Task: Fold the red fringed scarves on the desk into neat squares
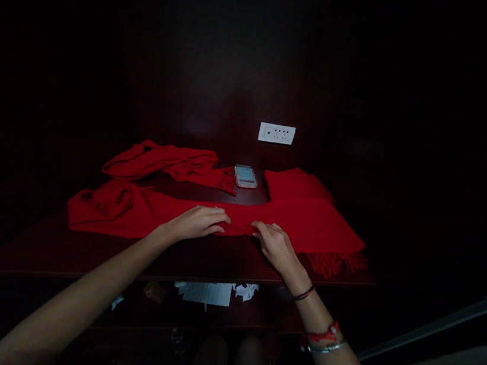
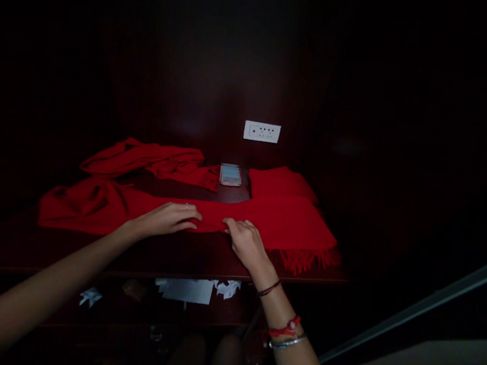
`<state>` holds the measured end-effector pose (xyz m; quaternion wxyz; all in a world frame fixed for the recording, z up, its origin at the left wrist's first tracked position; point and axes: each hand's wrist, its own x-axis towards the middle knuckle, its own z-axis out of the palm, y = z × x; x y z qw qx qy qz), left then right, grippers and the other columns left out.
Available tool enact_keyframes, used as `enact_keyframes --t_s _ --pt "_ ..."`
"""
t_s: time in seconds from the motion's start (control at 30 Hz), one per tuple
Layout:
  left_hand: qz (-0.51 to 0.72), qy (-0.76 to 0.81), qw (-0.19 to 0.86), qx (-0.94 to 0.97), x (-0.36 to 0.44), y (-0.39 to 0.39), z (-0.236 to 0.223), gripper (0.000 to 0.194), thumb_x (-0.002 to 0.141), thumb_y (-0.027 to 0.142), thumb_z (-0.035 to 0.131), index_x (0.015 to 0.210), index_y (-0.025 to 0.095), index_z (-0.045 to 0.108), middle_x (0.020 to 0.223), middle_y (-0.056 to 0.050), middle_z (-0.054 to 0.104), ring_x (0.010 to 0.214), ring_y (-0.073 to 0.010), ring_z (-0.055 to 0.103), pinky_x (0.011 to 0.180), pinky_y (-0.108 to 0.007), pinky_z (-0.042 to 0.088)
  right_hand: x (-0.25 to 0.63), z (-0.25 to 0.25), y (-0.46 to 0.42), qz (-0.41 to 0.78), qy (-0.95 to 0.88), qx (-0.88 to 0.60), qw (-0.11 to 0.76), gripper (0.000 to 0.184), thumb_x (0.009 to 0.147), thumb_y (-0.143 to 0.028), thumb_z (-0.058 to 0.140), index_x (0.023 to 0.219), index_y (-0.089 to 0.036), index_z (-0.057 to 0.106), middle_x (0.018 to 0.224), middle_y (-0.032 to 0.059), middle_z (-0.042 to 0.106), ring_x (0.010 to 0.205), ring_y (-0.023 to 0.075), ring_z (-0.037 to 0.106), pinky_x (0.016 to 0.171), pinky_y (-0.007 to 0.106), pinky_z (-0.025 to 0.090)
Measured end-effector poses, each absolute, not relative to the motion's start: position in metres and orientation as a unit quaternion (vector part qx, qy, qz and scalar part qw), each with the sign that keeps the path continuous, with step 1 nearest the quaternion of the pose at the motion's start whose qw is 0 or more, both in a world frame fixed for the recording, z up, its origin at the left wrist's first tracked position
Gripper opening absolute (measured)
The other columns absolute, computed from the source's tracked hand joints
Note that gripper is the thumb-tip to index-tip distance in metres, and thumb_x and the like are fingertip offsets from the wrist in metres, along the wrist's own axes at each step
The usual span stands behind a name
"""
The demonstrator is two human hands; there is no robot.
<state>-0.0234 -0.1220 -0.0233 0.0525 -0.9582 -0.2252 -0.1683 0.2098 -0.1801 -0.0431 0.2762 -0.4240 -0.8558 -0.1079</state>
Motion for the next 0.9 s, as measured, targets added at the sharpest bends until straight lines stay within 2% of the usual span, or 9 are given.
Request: enact_keyframes --t_s 0.23,0.37,0.63,0.7,0.9 --pt "-0.192 -0.228 0.056 -0.953 -0.0242 -0.1231 -0.0202 0.029 0.086 0.033 0.033 0.086 0.017 0.057 0.079 -0.003 0.053 0.073 -0.0115 0.049 0.069 -0.020 0.037 0.2125 -0.0429 -0.1780 -0.123 -0.849 -0.442 0.263 0.011 0.080 -0.021 0.046 0.086 -0.016 0.054 0.077 0.0054 0.057 0.075 0.0163 0.049 0.069 0.027 0.037" --pt "-0.182 -0.227 0.074 -0.954 -0.0260 -0.1221 -0.0209 0.030 0.087 0.032 0.031 0.085 0.017 0.057 0.079 -0.003 0.051 0.070 -0.0106 0.048 0.067 -0.019 0.036 0.2145 -0.0427 -0.1781 -0.142 -0.843 -0.440 0.274 0.016 0.082 -0.021 0.042 0.079 -0.016 0.057 0.074 0.0053 0.057 0.072 0.0155 0.048 0.068 0.027 0.036" --pt "-0.152 -0.227 0.086 -0.958 -0.0249 -0.1197 -0.0205 0.035 0.087 0.034 0.028 0.076 0.016 0.055 0.071 -0.002 0.052 0.064 -0.0104 0.048 0.062 -0.019 0.036 0.2142 -0.0414 -0.1807 -0.156 -0.839 -0.443 0.274 0.018 0.084 -0.017 0.038 0.089 -0.014 0.055 0.073 0.0055 0.060 0.069 0.0161 0.050 0.066 0.027 0.035" --pt "-0.153 -0.225 0.075 -0.959 -0.0252 -0.1203 -0.0198 0.033 0.087 0.034 0.029 0.077 0.016 0.055 0.073 -0.002 0.053 0.065 -0.0106 0.049 0.063 -0.019 0.036 0.2146 -0.0416 -0.1805 -0.151 -0.835 -0.448 0.282 0.018 0.084 -0.020 0.038 0.089 -0.015 0.054 0.073 0.0055 0.060 0.068 0.0158 0.050 0.066 0.026 0.035" --pt "-0.176 -0.227 0.036 -0.957 -0.0241 -0.1259 -0.0180 0.025 0.084 0.035 0.037 0.085 0.018 0.055 0.079 -0.002 0.054 0.072 -0.0111 0.050 0.068 -0.020 0.038 0.2158 -0.0423 -0.1801 -0.143 -0.833 -0.452 0.286 0.020 0.083 -0.026 0.041 0.073 -0.016 0.055 0.066 0.0045 0.058 0.065 0.0153 0.049 0.064 0.026 0.035"
